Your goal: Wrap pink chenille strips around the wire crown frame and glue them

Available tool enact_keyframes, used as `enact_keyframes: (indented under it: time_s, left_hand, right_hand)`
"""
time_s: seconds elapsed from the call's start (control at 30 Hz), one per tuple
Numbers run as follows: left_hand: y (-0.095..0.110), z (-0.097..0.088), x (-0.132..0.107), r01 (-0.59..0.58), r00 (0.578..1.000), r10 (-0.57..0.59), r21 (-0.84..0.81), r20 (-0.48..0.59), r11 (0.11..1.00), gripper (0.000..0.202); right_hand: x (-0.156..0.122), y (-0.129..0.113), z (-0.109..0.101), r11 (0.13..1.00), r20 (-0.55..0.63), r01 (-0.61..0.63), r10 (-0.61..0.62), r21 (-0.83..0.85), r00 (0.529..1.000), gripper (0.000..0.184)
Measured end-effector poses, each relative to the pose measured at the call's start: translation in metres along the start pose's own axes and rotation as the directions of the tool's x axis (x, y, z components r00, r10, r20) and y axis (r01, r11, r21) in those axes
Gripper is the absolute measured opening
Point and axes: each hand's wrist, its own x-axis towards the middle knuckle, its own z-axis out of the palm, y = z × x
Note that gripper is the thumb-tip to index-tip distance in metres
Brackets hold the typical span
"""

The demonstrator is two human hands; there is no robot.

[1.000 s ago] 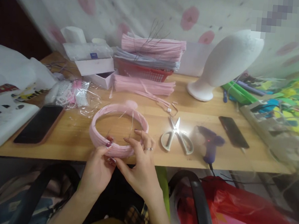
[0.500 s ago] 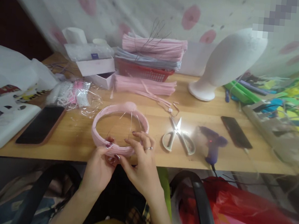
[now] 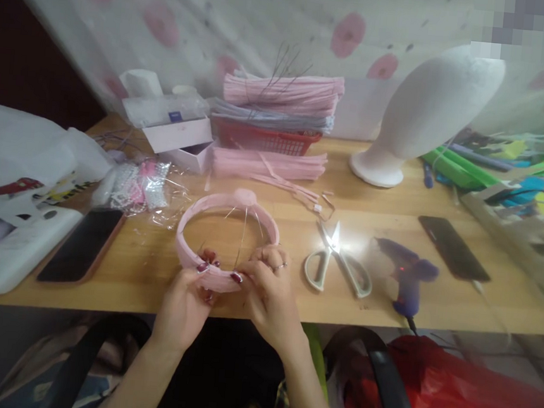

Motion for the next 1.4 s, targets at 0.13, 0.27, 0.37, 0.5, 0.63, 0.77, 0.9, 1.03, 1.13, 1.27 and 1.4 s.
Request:
enact_keyframes:
  time_s: [0.13, 0.27, 0.37, 0.5, 0.63, 0.77, 0.9, 1.03, 1.13, 1.27, 1.4]
  left_hand:
    - [0.004, 0.002, 0.005, 0.014, 1.0, -0.015, 0.017, 0.026, 1.0, 0.033]
    - [0.004, 0.001, 0.008, 0.037, 0.999, -0.038, 0.03, 0.031, 0.999, 0.035]
    - [0.002, -0.003, 0.005, -0.005, 0.997, 0.0, 0.064, 0.08, 0.998, 0.038]
    - [0.003, -0.012, 0.002, -0.098, 0.966, 0.048, 0.185, 0.254, 0.978, 0.047]
    - [0.007, -0.022, 0.009, -0.177, 0.948, 0.092, 0.265, 0.306, 0.948, 0.049]
    - [0.015, -0.031, 0.017, -0.432, 0.9, 0.38, 0.32, 0.212, 0.844, 0.062]
    - [0.024, -0.038, 0.011, -0.766, 0.559, 0.784, 0.53, 0.268, 0.365, 0.066]
    - [0.023, -0.035, 0.004, -0.787, 0.372, 0.855, 0.611, 0.361, 0.085, 0.032]
    - [0.025, -0.026, 0.01, -0.809, 0.389, 0.844, 0.576, 0.37, 0.12, 0.016]
    - [0.032, -0.019, 0.023, -0.798, 0.474, 0.816, 0.554, 0.33, 0.239, 0.02]
    - [0.034, -0.016, 0.025, -0.803, 0.495, 0.768, 0.553, 0.406, 0.224, 0.033]
  right_hand:
    - [0.007, 0.002, -0.002, 1.0, 0.015, 0.007, -0.007, 0.021, 1.0, 0.015]
    - [0.011, 0.006, -0.001, 1.0, 0.01, 0.018, -0.018, 0.013, 1.0, 0.014]
    - [0.011, 0.008, 0.001, 0.999, -0.026, 0.01, -0.009, 0.046, 1.0, 0.015]
    - [0.013, 0.005, -0.002, 0.979, -0.078, -0.089, 0.104, 0.182, 0.991, 0.013]
    - [0.025, -0.005, -0.018, 0.924, -0.102, -0.201, 0.245, 0.324, 0.964, 0.018]
    - [0.037, -0.012, -0.038, 0.882, -0.089, -0.277, 0.334, 0.381, 0.938, 0.023]
    - [0.04, -0.012, -0.047, 0.828, -0.048, -0.342, 0.403, 0.444, 0.914, 0.024]
    - [0.038, -0.013, -0.047, 0.807, -0.018, -0.37, 0.425, 0.46, 0.905, 0.025]
    - [0.038, -0.015, -0.047, 0.787, 0.032, -0.387, 0.425, 0.48, 0.904, 0.025]
    - [0.039, -0.015, -0.047, 0.771, 0.047, -0.389, 0.425, 0.505, 0.904, 0.025]
    - [0.039, -0.011, -0.048, 0.759, 0.06, -0.401, 0.434, 0.513, 0.899, 0.023]
